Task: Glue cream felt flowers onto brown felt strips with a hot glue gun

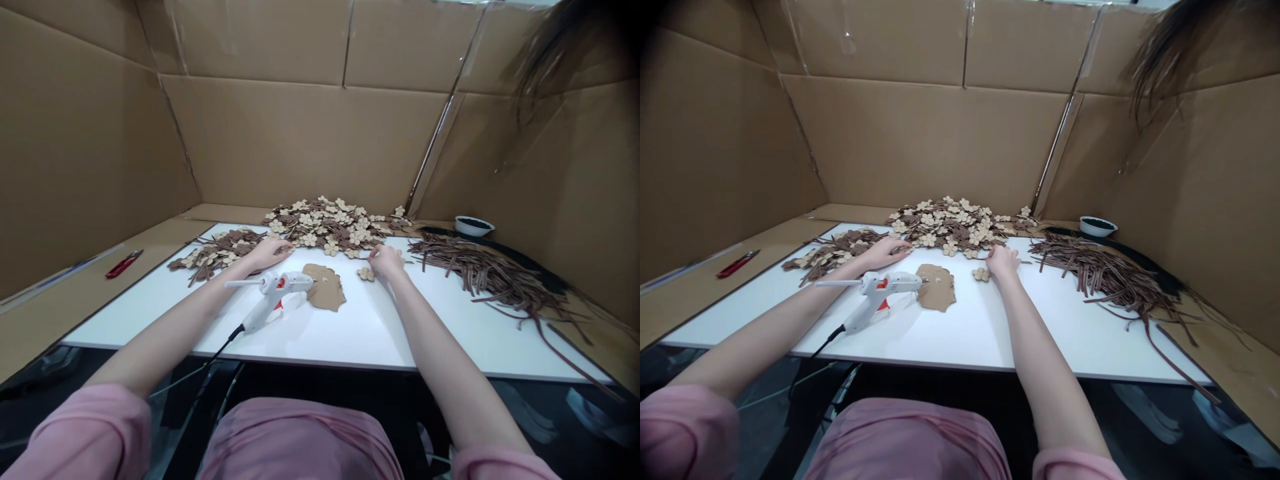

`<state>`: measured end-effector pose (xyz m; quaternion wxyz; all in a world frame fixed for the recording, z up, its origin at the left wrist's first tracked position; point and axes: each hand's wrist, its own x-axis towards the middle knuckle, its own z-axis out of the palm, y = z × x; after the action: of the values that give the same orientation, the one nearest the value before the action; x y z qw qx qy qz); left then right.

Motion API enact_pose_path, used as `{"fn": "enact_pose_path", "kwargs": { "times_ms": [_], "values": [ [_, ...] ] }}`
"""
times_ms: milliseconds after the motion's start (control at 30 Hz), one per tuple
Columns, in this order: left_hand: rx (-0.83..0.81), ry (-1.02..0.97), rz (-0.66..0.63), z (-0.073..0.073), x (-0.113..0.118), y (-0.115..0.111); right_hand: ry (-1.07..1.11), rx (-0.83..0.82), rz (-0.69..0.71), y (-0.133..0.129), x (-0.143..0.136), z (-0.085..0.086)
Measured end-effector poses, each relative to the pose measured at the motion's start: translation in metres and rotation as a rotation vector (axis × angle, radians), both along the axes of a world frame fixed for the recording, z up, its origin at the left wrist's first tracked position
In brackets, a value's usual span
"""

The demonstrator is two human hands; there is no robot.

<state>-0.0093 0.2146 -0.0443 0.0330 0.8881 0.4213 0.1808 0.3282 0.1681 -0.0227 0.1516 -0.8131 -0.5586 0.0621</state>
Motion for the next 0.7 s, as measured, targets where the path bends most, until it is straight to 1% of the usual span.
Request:
{"fn": "enact_pose_path", "kwargs": {
  "times_ms": [267, 400, 500, 567, 600, 667, 700],
  "values": [
    [-0.013, -0.01, -0.006, 0.001, 0.001, -0.001, 0.022, 0.015, 0.017, 0.001, 0.0, -0.002],
    [0.005, -0.033, -0.002, 0.002, 0.002, -0.003, 0.052, 0.077, 0.091, -0.001, -0.006, 0.001],
    [0.022, -0.106, -0.003, 0.004, 0.004, -0.006, 0.105, 0.161, 0.245, -0.003, -0.017, 0.002],
    [0.01, -0.185, -0.018, 0.007, 0.008, -0.011, 0.235, 0.304, 0.459, -0.005, -0.026, 0.001],
    [-0.007, -0.231, -0.034, 0.01, 0.011, -0.015, 0.3, 0.348, 0.555, -0.006, -0.031, 0.0],
    [-0.074, -0.322, -0.072, 0.016, 0.02, -0.024, 0.398, 0.392, 0.723, -0.008, -0.04, -0.002],
    [-0.116, -0.351, -0.104, 0.02, 0.025, -0.029, 0.422, 0.415, 0.773, -0.008, -0.044, -0.003]
  ]
}}
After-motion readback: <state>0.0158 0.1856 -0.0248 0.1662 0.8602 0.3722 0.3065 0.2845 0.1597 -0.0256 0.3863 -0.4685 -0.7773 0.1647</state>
